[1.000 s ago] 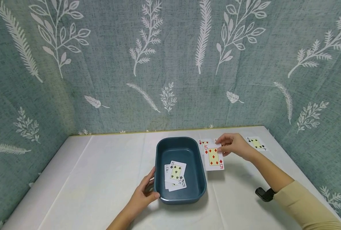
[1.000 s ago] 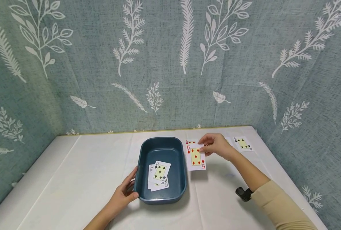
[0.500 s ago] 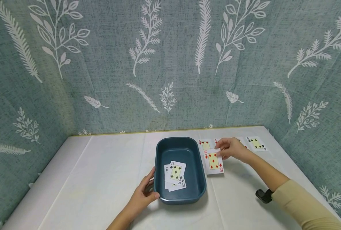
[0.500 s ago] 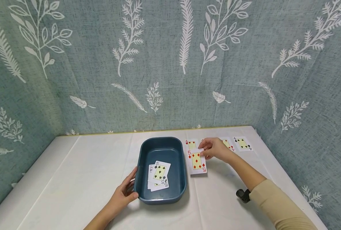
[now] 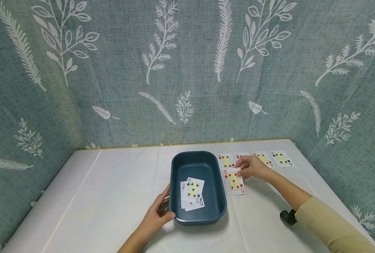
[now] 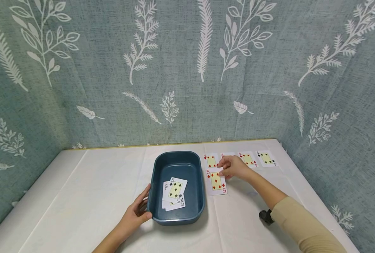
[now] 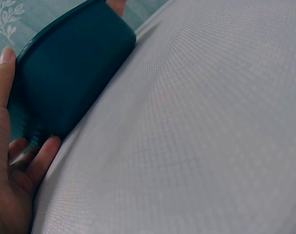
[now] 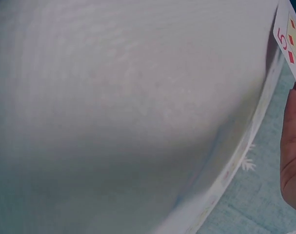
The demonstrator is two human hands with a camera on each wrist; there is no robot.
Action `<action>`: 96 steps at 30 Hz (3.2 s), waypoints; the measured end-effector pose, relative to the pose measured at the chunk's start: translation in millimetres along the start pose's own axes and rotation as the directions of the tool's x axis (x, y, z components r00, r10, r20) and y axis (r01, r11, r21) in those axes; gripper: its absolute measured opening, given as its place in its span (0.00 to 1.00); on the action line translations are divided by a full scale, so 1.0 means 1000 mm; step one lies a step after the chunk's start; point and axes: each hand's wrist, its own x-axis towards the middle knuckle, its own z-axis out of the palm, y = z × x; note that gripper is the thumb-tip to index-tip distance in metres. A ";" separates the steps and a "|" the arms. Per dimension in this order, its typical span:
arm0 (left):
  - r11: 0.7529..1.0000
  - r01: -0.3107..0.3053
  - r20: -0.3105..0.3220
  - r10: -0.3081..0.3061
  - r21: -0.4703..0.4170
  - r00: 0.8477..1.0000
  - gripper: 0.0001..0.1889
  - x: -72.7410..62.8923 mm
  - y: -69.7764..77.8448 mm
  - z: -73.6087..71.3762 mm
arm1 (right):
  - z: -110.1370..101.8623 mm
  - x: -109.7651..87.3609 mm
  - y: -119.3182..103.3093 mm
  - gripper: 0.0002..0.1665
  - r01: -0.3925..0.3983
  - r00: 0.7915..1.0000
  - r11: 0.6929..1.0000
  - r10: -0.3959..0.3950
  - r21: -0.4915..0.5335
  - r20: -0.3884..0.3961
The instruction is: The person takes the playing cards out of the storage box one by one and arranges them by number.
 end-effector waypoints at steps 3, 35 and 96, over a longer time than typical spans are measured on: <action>1.000 0.002 -0.001 -0.002 0.002 1.000 0.41 0.000 0.000 0.000 | 0.003 0.002 0.002 0.13 -0.009 1.000 1.000 0.009 -0.016 -0.006; 1.000 -0.009 -0.007 0.009 0.008 1.000 0.41 0.000 0.001 0.000 | 0.019 0.007 0.003 0.12 -0.050 0.998 0.962 0.040 -0.267 -0.045; 1.000 0.004 -0.004 -0.003 0.006 1.000 0.41 0.000 0.001 -0.001 | 0.049 0.004 -0.066 0.28 0.252 0.946 0.918 -0.301 -0.307 -0.123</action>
